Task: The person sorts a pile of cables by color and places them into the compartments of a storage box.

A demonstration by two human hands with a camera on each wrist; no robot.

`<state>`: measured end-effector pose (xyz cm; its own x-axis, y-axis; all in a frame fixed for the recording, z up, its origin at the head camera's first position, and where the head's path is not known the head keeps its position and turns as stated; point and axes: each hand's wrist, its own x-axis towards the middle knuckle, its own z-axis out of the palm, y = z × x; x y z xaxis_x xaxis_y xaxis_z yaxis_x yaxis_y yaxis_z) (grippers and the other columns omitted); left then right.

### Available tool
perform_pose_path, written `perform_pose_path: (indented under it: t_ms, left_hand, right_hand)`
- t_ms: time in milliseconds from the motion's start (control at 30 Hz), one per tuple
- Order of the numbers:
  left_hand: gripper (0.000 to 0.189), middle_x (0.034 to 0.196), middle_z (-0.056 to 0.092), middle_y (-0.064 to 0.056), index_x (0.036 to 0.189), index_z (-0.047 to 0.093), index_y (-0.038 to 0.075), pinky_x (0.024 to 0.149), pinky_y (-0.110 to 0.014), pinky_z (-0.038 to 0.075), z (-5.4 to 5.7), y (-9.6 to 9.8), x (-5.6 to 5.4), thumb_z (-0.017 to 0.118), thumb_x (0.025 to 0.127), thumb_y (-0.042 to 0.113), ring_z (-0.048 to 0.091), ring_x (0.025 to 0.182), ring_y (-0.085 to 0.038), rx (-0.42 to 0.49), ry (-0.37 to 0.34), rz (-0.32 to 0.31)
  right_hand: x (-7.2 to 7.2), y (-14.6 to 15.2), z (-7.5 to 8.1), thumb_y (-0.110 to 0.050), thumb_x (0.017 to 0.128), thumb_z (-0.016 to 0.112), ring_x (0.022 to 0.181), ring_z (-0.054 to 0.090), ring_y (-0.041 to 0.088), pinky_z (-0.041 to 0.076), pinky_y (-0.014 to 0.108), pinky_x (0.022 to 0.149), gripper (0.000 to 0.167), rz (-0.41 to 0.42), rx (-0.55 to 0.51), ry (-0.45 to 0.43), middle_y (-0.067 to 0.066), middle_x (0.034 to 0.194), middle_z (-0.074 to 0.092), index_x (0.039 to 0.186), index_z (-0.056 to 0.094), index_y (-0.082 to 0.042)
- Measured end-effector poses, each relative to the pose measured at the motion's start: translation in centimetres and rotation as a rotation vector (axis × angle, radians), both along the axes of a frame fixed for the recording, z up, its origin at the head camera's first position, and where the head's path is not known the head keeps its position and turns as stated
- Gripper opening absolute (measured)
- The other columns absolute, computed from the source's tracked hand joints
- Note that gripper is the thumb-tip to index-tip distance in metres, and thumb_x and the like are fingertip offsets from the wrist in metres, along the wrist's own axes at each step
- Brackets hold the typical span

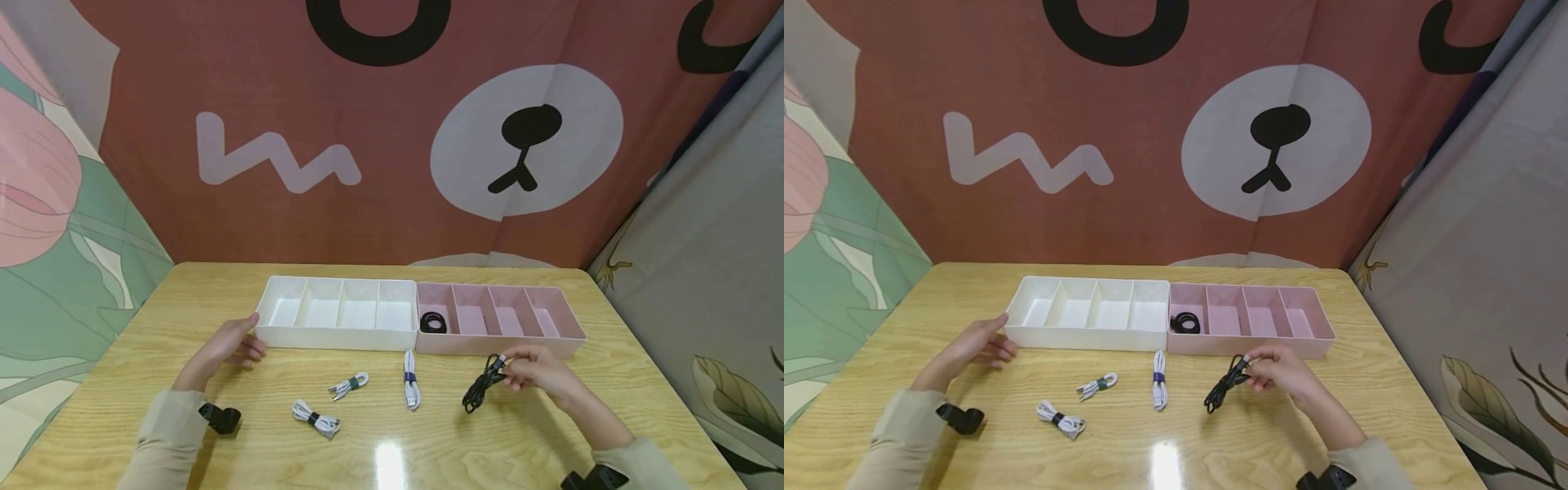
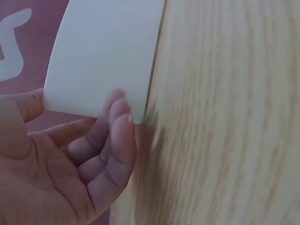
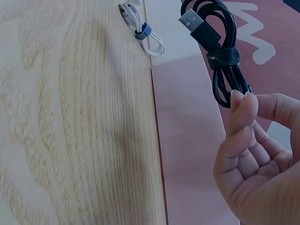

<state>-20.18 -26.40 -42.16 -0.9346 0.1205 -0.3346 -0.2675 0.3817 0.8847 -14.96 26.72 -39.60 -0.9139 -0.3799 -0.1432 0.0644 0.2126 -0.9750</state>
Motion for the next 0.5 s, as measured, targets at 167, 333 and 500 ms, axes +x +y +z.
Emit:
perform_pose_path:
  t_ms: [167,333,500]
  left_hand:
    - [0.063,0.071,0.058,-0.006,0.12,0.039,-0.017,0.056,-0.032,0.055,0.1,0.32,0.09,0.031,0.098,0.042,0.056,0.06,-0.014,-0.027,0.087,0.049]
    - [0.059,0.074,0.057,-0.011,0.122,0.04,-0.018,0.06,-0.032,0.055,0.25,0.64,0.26,0.036,0.099,0.036,0.056,0.064,-0.016,-0.088,0.177,0.095]
    - [0.057,0.077,0.057,-0.013,0.123,0.042,-0.017,0.063,-0.032,0.055,0.23,0.73,0.34,0.039,0.098,0.033,0.057,0.069,-0.019,-0.133,0.243,0.118]
  right_hand:
    - [-0.04,0.21,0.03,0.002,0.084,0.051,0.057,0.059,0.009,0.053,0.027,0.055,0.016,-0.004,0.0,0.007,0.003,0.068,0.065,0.097,0.059,0.004]
    - [-0.17,0.43,0.27,0.002,0.083,0.05,0.056,0.059,0.01,0.054,0.029,0.057,0.023,-0.04,0.027,0.017,0.004,0.068,0.065,0.103,0.056,0.012]
    - [-0.39,0.64,0.6,0.003,0.084,0.051,0.056,0.059,0.009,0.054,0.028,0.056,0.023,-0.066,0.032,0.028,0.005,0.068,0.065,0.103,0.055,0.013]
